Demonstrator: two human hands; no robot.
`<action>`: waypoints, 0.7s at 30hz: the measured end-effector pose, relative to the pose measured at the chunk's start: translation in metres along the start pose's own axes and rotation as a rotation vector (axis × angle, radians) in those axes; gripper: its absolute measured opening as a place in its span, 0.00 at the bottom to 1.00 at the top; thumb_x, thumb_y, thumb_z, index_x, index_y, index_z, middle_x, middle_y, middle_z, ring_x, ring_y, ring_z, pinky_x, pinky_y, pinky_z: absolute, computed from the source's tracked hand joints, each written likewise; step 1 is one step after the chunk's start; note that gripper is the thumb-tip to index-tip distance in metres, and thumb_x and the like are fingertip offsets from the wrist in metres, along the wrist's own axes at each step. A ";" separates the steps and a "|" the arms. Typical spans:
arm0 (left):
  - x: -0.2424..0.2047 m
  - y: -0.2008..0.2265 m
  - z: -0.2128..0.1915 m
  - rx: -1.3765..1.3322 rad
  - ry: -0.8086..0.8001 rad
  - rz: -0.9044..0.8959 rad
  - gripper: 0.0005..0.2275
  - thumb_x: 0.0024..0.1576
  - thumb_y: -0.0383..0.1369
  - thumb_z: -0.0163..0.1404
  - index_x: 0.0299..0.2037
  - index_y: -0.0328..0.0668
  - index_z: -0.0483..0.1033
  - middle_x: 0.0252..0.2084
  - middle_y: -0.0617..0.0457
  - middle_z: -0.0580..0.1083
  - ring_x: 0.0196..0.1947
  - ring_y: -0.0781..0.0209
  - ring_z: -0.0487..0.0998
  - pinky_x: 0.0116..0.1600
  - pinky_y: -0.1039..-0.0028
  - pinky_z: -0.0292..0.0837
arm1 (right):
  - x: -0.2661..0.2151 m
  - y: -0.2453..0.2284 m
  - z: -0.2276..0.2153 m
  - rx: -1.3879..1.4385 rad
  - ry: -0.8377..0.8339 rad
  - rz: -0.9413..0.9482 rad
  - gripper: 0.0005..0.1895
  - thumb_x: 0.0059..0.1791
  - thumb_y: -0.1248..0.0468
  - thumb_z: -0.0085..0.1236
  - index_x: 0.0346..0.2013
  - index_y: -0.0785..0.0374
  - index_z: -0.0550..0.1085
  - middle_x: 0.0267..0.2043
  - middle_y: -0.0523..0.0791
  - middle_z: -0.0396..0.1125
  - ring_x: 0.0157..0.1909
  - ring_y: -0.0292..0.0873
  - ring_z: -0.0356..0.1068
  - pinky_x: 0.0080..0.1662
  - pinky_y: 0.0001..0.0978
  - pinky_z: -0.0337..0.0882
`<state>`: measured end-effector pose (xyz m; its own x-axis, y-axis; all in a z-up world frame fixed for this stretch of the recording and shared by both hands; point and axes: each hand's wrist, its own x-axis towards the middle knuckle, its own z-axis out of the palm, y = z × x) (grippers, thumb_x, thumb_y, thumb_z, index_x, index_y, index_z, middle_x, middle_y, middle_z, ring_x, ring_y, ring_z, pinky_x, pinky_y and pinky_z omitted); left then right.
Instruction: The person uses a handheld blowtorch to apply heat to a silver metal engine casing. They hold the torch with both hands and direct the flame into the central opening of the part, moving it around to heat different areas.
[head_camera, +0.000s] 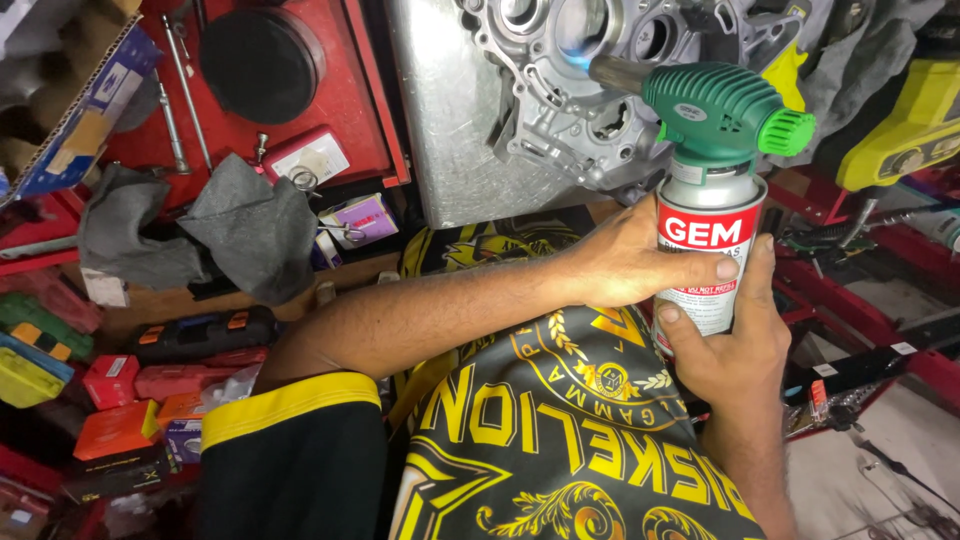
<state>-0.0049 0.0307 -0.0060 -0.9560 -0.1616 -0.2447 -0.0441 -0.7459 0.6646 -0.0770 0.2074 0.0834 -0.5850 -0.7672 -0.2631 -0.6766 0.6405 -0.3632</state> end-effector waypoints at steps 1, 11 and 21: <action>0.001 -0.001 0.000 0.000 0.000 0.000 0.16 0.52 0.45 0.58 0.47 0.49 0.77 0.42 0.56 0.81 0.44 0.68 0.79 0.53 0.71 0.78 | 0.000 0.000 0.000 0.000 0.000 0.000 0.50 0.48 0.60 0.66 0.77 0.73 0.49 0.74 0.69 0.55 0.69 0.63 0.66 0.62 0.49 0.70; 0.007 -0.009 0.002 -0.049 -0.046 0.038 0.13 0.53 0.43 0.58 0.44 0.50 0.78 0.39 0.58 0.81 0.41 0.69 0.78 0.51 0.73 0.77 | -0.001 0.000 0.000 -0.053 0.030 -0.019 0.50 0.48 0.60 0.67 0.76 0.75 0.50 0.74 0.69 0.56 0.70 0.64 0.66 0.63 0.50 0.70; 0.010 -0.012 0.002 -0.080 -0.062 0.056 0.12 0.54 0.41 0.59 0.44 0.50 0.78 0.39 0.58 0.80 0.41 0.70 0.77 0.50 0.72 0.78 | -0.001 0.000 0.002 -0.060 0.057 -0.043 0.49 0.49 0.61 0.67 0.76 0.75 0.50 0.74 0.70 0.56 0.70 0.65 0.65 0.64 0.51 0.70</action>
